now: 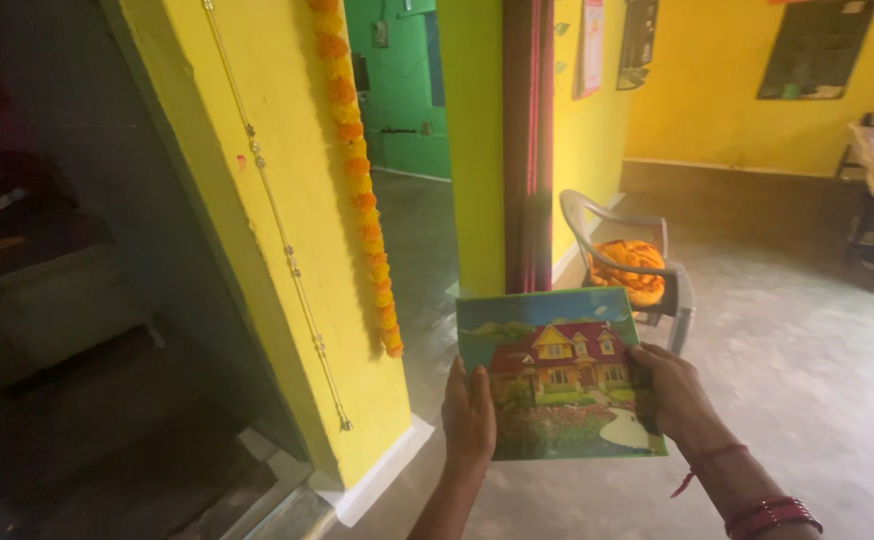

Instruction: The person carries three plastic-wrapped wall pictures into a green-walled room and hangs each one on a nail. They first hang a house picture, then a waterfall picture, and finally a coastal scene, smoothing each into place.

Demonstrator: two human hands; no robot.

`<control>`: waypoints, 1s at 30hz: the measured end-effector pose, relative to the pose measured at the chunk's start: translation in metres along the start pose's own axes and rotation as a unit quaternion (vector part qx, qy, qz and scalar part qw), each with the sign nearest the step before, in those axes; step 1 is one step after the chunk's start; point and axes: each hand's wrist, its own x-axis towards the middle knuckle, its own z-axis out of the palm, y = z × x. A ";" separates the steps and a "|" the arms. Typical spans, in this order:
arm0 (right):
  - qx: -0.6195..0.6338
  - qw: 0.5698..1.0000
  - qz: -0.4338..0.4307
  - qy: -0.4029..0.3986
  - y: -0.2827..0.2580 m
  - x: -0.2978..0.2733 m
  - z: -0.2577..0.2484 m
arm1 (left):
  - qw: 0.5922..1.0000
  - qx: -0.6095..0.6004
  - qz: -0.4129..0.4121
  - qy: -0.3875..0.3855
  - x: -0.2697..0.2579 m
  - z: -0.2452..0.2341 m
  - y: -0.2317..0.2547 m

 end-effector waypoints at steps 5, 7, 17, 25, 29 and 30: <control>-0.009 0.999 0.036 0.010 -0.001 0.090 0.015 | 1.000 0.011 -0.025 0.010 0.063 0.036 -0.023; -0.010 1.000 0.027 -0.008 0.002 0.127 0.018 | 0.999 0.019 -0.022 0.015 0.092 0.050 -0.033; -0.009 0.999 0.040 0.022 0.041 0.340 0.059 | 0.999 0.030 -0.012 0.040 0.262 0.105 -0.104; -0.032 0.999 0.037 0.021 0.058 0.487 0.103 | 0.998 0.037 -0.047 0.033 0.391 0.140 -0.151; -0.001 0.998 0.054 0.027 0.052 0.545 0.131 | 0.998 0.028 -0.035 0.044 0.449 0.162 -0.176; -0.002 0.998 0.059 0.027 0.050 0.561 0.137 | 0.998 0.028 -0.030 0.048 0.464 0.170 -0.184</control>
